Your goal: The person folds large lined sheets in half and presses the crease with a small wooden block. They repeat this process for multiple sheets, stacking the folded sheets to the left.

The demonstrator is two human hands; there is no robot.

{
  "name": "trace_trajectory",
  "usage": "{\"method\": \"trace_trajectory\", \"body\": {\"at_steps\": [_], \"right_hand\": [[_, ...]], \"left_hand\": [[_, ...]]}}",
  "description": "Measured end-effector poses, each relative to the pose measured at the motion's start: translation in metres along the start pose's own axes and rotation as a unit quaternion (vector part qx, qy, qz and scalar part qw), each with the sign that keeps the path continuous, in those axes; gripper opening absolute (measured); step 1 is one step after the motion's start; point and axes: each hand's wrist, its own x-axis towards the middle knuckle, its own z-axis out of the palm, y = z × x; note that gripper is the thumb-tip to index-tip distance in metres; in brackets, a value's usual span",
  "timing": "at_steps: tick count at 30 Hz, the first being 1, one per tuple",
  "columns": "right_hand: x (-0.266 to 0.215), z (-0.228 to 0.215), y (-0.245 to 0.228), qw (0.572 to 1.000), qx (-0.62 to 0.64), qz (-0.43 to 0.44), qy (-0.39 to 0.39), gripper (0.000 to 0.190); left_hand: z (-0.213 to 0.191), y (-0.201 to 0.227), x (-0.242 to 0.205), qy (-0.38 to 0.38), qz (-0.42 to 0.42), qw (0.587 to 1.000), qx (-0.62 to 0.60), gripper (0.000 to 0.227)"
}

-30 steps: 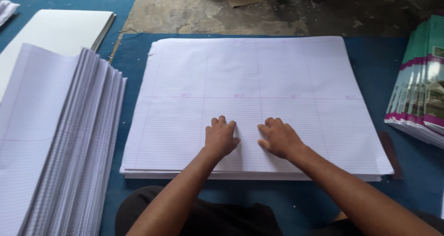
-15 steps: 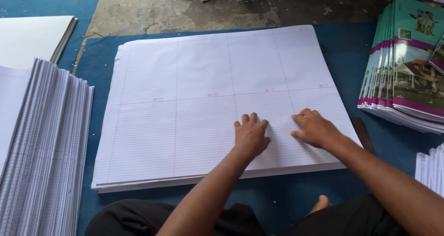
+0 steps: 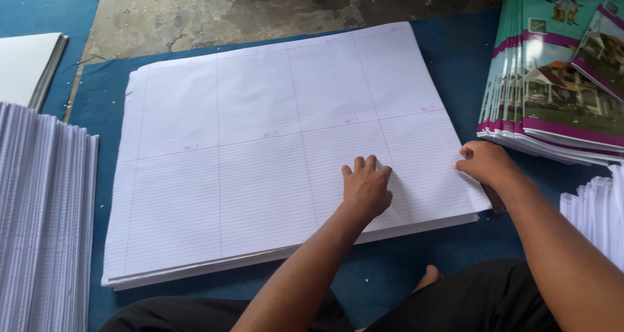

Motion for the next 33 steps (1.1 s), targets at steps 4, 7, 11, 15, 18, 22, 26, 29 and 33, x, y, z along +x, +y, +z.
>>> {"method": "trace_trajectory", "body": {"at_steps": [4, 7, 11, 15, 18, 22, 26, 29, 33], "right_hand": [[0.003, -0.002, 0.015, 0.985, 0.11, 0.121, -0.057, 0.04], [0.003, -0.003, 0.019, 0.979, 0.121, 0.153, -0.059, 0.027], [-0.001, -0.003, 0.016, 0.976, 0.111, 0.18, -0.056, 0.019], [-0.003, -0.008, 0.012, 0.982, 0.058, 0.174, -0.037, 0.013], [-0.01, -0.012, 0.004, 0.985, 0.046, 0.164, -0.02, 0.01], [-0.021, -0.02, -0.008, 0.986, 0.044, 0.163, -0.011, 0.011], [-0.031, -0.027, -0.022, 0.986, -0.002, 0.164, -0.008, 0.01], [-0.037, -0.029, -0.029, 0.986, -0.02, 0.165, -0.003, 0.011], [-0.038, -0.031, -0.033, 0.986, -0.037, 0.163, -0.001, 0.012]], "left_hand": [[0.002, 0.008, 0.001, 0.007, -0.003, 1.0, -0.004, 0.049], [0.001, 0.008, 0.001, -0.006, -0.011, 1.0, -0.008, 0.052], [0.001, 0.004, -0.003, 0.015, 0.005, 1.0, -0.015, 0.053], [0.003, 0.005, -0.002, 0.012, 0.003, 1.0, -0.009, 0.054], [0.004, 0.006, -0.002, 0.01, -0.002, 1.0, -0.004, 0.055], [0.003, 0.008, -0.001, -0.003, -0.011, 1.0, -0.002, 0.056], [0.002, 0.009, -0.002, -0.011, -0.011, 1.0, 0.0, 0.055], [0.002, 0.009, -0.002, -0.01, -0.011, 1.0, 0.001, 0.054], [0.001, 0.009, -0.001, -0.011, -0.012, 1.0, 0.002, 0.054]]}}
